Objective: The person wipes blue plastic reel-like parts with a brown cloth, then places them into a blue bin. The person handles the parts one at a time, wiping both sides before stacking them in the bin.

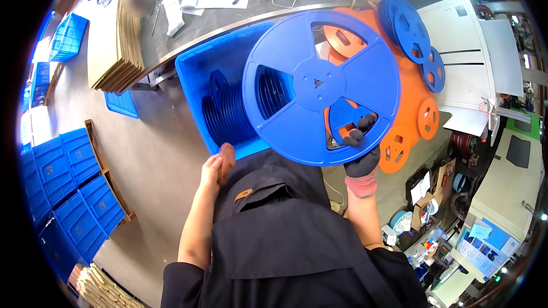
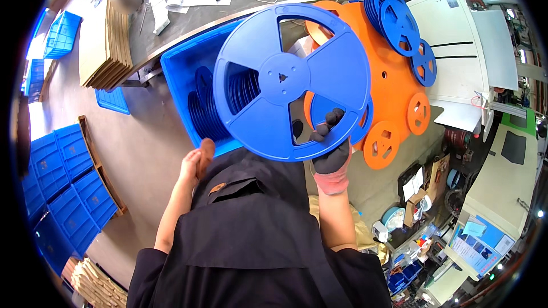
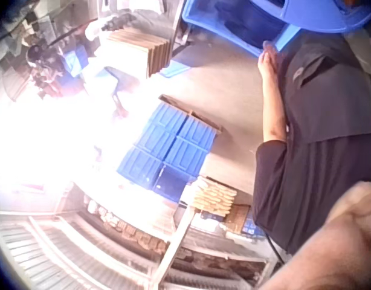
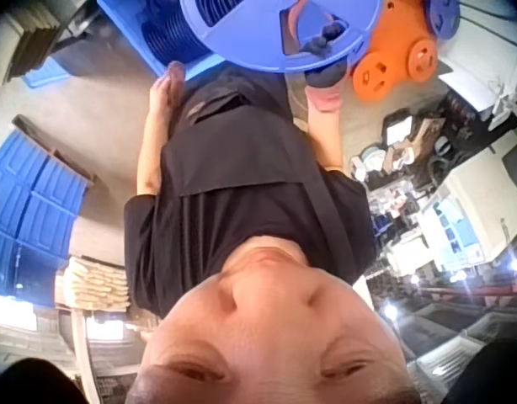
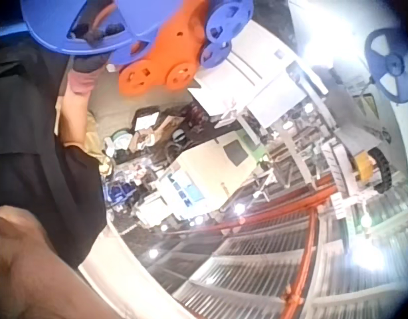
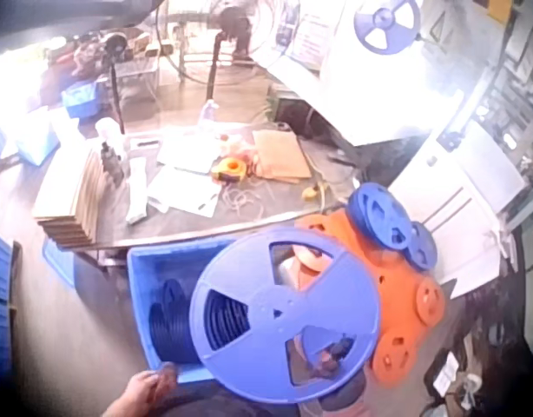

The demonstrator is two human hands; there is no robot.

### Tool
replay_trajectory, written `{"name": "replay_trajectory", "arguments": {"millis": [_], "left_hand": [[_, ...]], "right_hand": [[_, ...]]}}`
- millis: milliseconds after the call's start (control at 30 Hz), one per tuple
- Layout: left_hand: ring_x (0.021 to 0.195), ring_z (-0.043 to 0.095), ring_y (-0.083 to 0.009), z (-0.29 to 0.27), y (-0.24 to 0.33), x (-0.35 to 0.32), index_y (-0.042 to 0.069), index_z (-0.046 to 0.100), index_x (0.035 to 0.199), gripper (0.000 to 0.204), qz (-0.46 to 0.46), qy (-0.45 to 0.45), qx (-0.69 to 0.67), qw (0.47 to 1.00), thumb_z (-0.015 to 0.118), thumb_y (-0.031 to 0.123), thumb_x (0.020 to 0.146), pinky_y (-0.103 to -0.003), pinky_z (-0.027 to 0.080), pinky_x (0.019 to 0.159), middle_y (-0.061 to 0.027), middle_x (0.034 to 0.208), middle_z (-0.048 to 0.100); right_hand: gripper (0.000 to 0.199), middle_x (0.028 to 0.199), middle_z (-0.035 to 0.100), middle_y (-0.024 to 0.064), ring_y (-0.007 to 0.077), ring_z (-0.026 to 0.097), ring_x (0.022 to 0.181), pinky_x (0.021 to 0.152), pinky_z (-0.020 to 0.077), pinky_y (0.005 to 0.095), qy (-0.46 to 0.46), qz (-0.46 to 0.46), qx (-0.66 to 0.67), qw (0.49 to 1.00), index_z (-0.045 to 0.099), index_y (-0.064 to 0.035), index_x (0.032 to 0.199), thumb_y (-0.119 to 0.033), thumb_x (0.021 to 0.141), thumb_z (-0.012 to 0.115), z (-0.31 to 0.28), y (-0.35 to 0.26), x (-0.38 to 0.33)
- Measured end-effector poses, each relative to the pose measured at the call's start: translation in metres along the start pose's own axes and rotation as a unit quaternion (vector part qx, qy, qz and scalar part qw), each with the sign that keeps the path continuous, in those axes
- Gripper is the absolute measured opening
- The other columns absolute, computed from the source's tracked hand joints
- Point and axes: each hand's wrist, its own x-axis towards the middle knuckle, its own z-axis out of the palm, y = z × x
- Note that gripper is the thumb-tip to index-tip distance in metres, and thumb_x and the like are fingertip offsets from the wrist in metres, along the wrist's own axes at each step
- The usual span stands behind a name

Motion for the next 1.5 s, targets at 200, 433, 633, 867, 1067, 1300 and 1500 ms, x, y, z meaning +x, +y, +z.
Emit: {"name": "replay_trajectory", "arguments": {"millis": [200,433,633,867,1067,1300,1500], "left_hand": [[0.085,0.060,-0.0120,0.044,0.105,-0.028,0.001,0.057,0.117,0.024,0.237,0.111,-0.115,0.958,0.052,0.013,0.096,-0.024,0.048,0.070,-0.0043,0.100,0.063],[0.117,0.055,-0.0235,0.144,0.200,-0.088,0.003,0.055,0.127,0.039,0.606,0.171,0.293,0.720,0.059,0.002,0.088,-0.034,0.043,0.099,-0.0136,0.123,0.059],[0.125,0.046,-0.0367,0.246,0.131,-0.120,-0.005,0.053,0.124,0.054,0.668,-0.103,0.473,0.566,0.055,-0.001,0.070,-0.045,0.036,0.106,-0.0249,0.126,0.053],[0.114,0.055,-0.0360,0.201,0.153,-0.053,-0.002,0.058,0.120,0.047,0.615,0.064,0.440,0.651,0.053,-0.005,0.074,-0.045,0.042,0.099,-0.0218,0.120,0.059],[0.111,0.057,-0.0333,0.190,0.148,-0.063,0.000,0.066,0.111,0.038,0.671,0.039,0.464,0.577,0.054,-0.005,0.075,-0.042,0.043,0.098,-0.0161,0.120,0.063],[0.100,0.063,-0.0275,0.067,0.132,-0.005,0.003,0.067,0.112,0.030,0.437,0.138,0.396,0.796,0.052,-0.001,0.086,-0.035,0.049,0.091,-0.0122,0.110,0.068],[0.105,0.065,-0.0229,0.049,0.099,-0.005,0.003,0.066,0.116,0.032,0.288,0.111,0.325,0.894,0.052,0.002,0.087,-0.031,0.048,0.094,-0.0141,0.112,0.068]], "right_hand": [[0.034,0.107,0.060,0.0013,0.0129,0.056,0.078,0.060,0.0474,0.0272,0.016,0.024,-0.103,0.994,0.054,-0.0076,0.122,0.002,0.089,0.057,-0.001,0.006,-0.007],[0.035,0.110,0.060,0.0010,0.0158,0.058,0.084,0.065,0.0486,0.0325,0.050,0.087,-0.122,0.988,0.051,-0.0109,0.127,-0.016,0.093,0.055,-0.041,0.029,-0.018],[0.040,0.106,0.055,0.0007,0.0192,0.052,0.077,0.065,0.0431,0.0352,-0.119,0.198,0.034,0.972,0.049,-0.0140,0.125,-0.042,0.099,0.040,-0.014,0.062,-0.021],[0.037,0.080,0.052,-0.0023,0.0131,0.044,0.061,0.054,0.0342,0.0280,-0.036,0.194,0.072,0.978,0.057,-0.0130,0.100,-0.045,0.098,0.039,-0.019,0.046,-0.031],[0.037,0.073,0.050,-0.0050,0.0084,0.042,0.057,0.055,0.0336,0.0246,-0.108,0.181,0.145,0.967,0.056,-0.0086,0.100,-0.044,0.092,0.051,-0.030,0.033,-0.019],[0.017,0.062,0.050,-0.0055,0.0061,0.050,0.056,0.057,0.0386,0.0219,-0.125,0.160,0.213,0.956,0.047,-0.0154,0.077,-0.013,0.085,0.061,-0.021,0.003,0.001],[0.031,0.072,0.050,-0.0010,0.0104,0.047,0.057,0.057,0.0367,0.0260,-0.084,0.067,-0.004,0.994,0.051,-0.0068,0.093,-0.037,0.089,0.059,0.028,0.026,0.008]]}}
